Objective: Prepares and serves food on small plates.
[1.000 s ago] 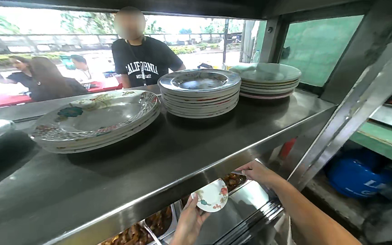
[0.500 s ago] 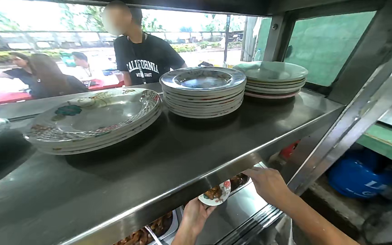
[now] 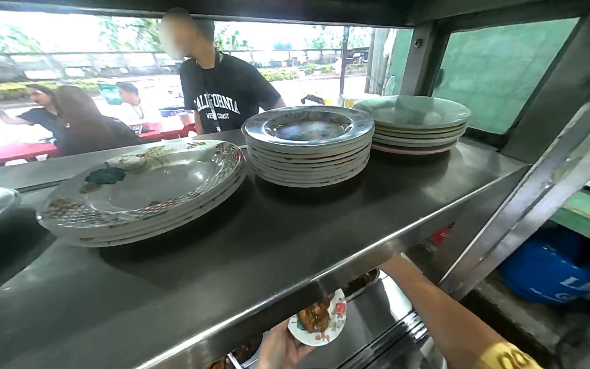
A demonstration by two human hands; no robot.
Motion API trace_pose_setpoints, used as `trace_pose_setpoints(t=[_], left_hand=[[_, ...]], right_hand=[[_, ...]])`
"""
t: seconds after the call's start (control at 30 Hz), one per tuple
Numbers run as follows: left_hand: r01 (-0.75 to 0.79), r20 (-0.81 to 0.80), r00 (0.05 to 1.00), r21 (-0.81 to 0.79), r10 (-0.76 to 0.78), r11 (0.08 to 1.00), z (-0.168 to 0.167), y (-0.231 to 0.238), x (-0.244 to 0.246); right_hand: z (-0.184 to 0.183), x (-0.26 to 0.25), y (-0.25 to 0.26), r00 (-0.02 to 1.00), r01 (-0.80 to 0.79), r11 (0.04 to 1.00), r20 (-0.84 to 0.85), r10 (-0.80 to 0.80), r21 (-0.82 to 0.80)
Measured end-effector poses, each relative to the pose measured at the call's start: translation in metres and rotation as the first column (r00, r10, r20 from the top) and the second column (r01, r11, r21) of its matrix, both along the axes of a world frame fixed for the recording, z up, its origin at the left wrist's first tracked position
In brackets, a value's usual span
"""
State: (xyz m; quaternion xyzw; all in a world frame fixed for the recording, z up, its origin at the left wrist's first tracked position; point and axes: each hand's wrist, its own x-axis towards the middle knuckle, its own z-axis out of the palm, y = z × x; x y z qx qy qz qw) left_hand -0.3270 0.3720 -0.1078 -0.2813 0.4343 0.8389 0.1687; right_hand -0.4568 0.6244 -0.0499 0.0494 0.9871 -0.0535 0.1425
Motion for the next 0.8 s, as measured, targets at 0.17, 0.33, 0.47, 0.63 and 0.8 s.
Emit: trace_pose_setpoints(t=[0.17,0.33,0.47,0.63,0.8], left_hand=[[-0.052,-0.036,0.998,0.024,0.053,0.998,-0.005,-0.022,0.014],[-0.078,-0.027,0.997,0.016,0.078,0.997,-0.003,-0.037,0.020],[-0.084,-0.009,0.996,-0.013,0.084,0.996,0.000,-0.040,0.018],[-0.072,-0.020,0.997,-0.006,0.072,0.997,-0.002,-0.041,0.013],[-0.073,0.007,0.997,0.027,0.073,0.997,-0.004,-0.034,0.005]], right_hand=[[-0.048,-0.034,0.019,0.996,-0.090,0.994,-0.012,0.090,-0.058],[-0.002,-0.011,-0.012,0.934,-0.209,0.946,0.236,0.268,-0.249],[-0.021,-0.010,-0.020,0.916,-0.266,0.846,0.153,0.372,-0.462],[-0.011,0.007,-0.014,0.960,0.131,0.808,0.278,0.042,-0.575],[-0.028,0.013,0.005,0.932,0.305,0.653,0.357,-0.057,-0.693]])
